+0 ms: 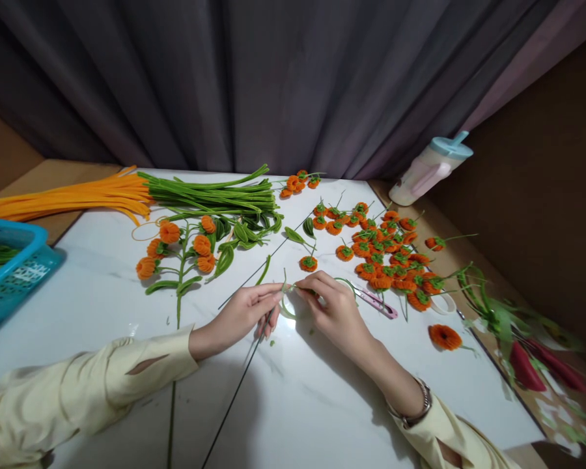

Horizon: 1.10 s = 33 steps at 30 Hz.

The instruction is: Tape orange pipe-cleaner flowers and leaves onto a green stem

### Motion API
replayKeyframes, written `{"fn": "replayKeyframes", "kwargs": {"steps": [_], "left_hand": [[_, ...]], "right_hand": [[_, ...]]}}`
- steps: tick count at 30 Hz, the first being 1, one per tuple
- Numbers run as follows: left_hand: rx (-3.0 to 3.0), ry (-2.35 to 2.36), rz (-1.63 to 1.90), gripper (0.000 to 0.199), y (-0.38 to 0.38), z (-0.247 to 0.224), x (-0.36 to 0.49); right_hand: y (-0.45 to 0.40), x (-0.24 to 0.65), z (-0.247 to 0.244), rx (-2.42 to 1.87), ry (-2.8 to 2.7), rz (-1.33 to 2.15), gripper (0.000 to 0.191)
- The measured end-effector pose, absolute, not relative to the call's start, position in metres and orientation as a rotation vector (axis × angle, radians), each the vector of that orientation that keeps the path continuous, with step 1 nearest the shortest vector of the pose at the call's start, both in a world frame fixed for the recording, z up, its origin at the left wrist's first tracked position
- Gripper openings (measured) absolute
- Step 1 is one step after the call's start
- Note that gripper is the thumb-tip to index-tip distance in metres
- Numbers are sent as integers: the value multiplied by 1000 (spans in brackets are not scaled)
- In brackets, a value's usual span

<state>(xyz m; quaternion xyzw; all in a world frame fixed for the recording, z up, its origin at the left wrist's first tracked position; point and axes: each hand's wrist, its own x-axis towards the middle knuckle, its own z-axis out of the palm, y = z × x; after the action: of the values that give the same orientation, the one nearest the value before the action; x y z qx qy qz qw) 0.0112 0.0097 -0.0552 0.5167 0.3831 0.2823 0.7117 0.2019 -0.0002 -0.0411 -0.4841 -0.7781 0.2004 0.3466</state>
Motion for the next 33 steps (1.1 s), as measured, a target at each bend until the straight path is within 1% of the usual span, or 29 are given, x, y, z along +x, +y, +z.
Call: {"fn": "replayKeyframes", "kwargs": {"steps": [5, 11, 14, 20, 22, 25, 26, 30, 33], "left_hand": [[1201, 849, 600, 45, 10, -52, 11], [1209, 852, 590, 45, 10, -49, 12], [1190, 862, 601, 46, 10, -50, 12], [1154, 860, 642, 48, 10, -51, 12], [1146, 861, 682, 43, 9, -51, 13], [1178, 841, 669, 26, 8, -54, 14], [1191, 840, 654, 23, 8, -55, 15], [1191, 866, 659, 21, 8, -56, 15], [1185, 868, 662, 24, 8, -54, 16]], "right_hand": [[-2, 201, -45, -1251, -2031, 473, 16], [-1, 205, -46, -1264, -2214, 249, 23], [-1, 207, -42, -1304, -2213, 279, 23], [-10, 197, -39, -1321, -2087, 356, 18], [-15, 191, -41, -1301, -2055, 343, 18], [-19, 184, -46, -1295, -2027, 316, 17], [-19, 183, -47, -1294, -2024, 309, 17], [-19, 182, -49, -1302, -2016, 293, 17], [-20, 183, -49, -1347, -2034, 287, 18]]}}
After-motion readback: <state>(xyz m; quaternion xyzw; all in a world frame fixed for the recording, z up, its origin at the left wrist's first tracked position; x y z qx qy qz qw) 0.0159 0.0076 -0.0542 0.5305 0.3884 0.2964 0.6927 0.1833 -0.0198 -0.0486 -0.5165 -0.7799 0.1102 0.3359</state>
